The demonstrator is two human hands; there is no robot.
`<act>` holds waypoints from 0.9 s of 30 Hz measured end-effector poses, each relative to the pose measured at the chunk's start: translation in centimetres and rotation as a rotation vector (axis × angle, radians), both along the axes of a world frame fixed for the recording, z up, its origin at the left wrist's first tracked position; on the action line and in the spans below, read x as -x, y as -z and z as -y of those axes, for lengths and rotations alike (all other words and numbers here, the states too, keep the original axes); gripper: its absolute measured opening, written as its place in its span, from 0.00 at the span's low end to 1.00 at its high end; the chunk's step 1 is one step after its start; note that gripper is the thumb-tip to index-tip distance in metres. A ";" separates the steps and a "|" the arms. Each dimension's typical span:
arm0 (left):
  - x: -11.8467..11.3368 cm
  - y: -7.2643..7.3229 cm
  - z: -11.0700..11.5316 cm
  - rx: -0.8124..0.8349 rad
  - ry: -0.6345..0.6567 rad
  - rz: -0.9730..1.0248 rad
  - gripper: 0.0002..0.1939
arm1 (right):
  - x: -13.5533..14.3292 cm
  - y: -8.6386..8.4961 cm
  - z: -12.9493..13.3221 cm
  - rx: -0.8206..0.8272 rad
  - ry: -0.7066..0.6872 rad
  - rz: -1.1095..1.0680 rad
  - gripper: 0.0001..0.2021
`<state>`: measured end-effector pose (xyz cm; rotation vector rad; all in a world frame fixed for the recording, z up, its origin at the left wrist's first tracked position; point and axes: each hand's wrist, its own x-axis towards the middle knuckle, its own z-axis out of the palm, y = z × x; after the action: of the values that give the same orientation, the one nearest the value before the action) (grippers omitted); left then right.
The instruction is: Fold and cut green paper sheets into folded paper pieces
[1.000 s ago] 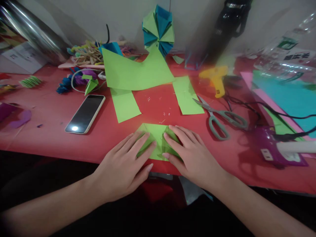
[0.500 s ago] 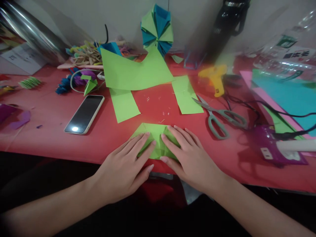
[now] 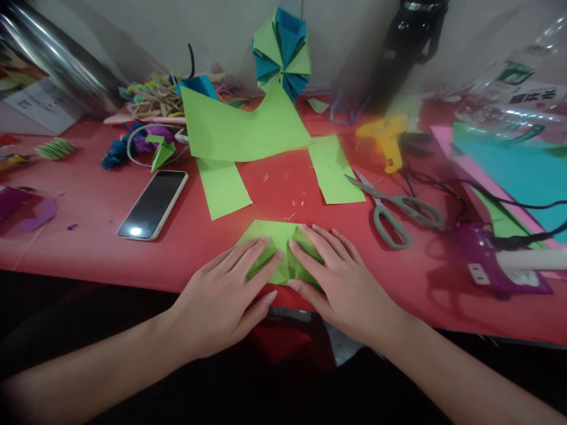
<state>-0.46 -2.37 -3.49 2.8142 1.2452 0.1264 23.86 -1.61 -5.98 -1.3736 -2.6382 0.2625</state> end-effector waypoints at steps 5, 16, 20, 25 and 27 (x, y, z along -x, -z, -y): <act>-0.6 0.1 0.0 -0.013 -0.021 -0.042 0.28 | 0.1 0.0 0.0 0.017 0.012 -0.003 0.28; -2.0 -0.1 0.0 -0.050 -0.057 -0.091 0.31 | -0.2 -0.3 0.0 0.084 0.011 -0.023 0.31; -2.2 -0.2 0.0 -0.052 -0.048 -0.109 0.31 | -0.6 -0.6 -0.1 0.120 0.005 -0.013 0.31; -2.3 0.0 0.0 -0.090 -0.045 -0.122 0.32 | -1.4 -0.8 -0.5 0.157 0.012 -0.001 0.31; -2.3 0.1 0.0 -0.091 -0.046 -0.126 0.32 | -1.7 -0.8 -0.6 0.127 0.002 0.015 0.32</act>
<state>1.81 -2.39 -3.59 2.9126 1.3636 0.0085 25.52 -0.96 -5.20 -1.4206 -2.6731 0.4285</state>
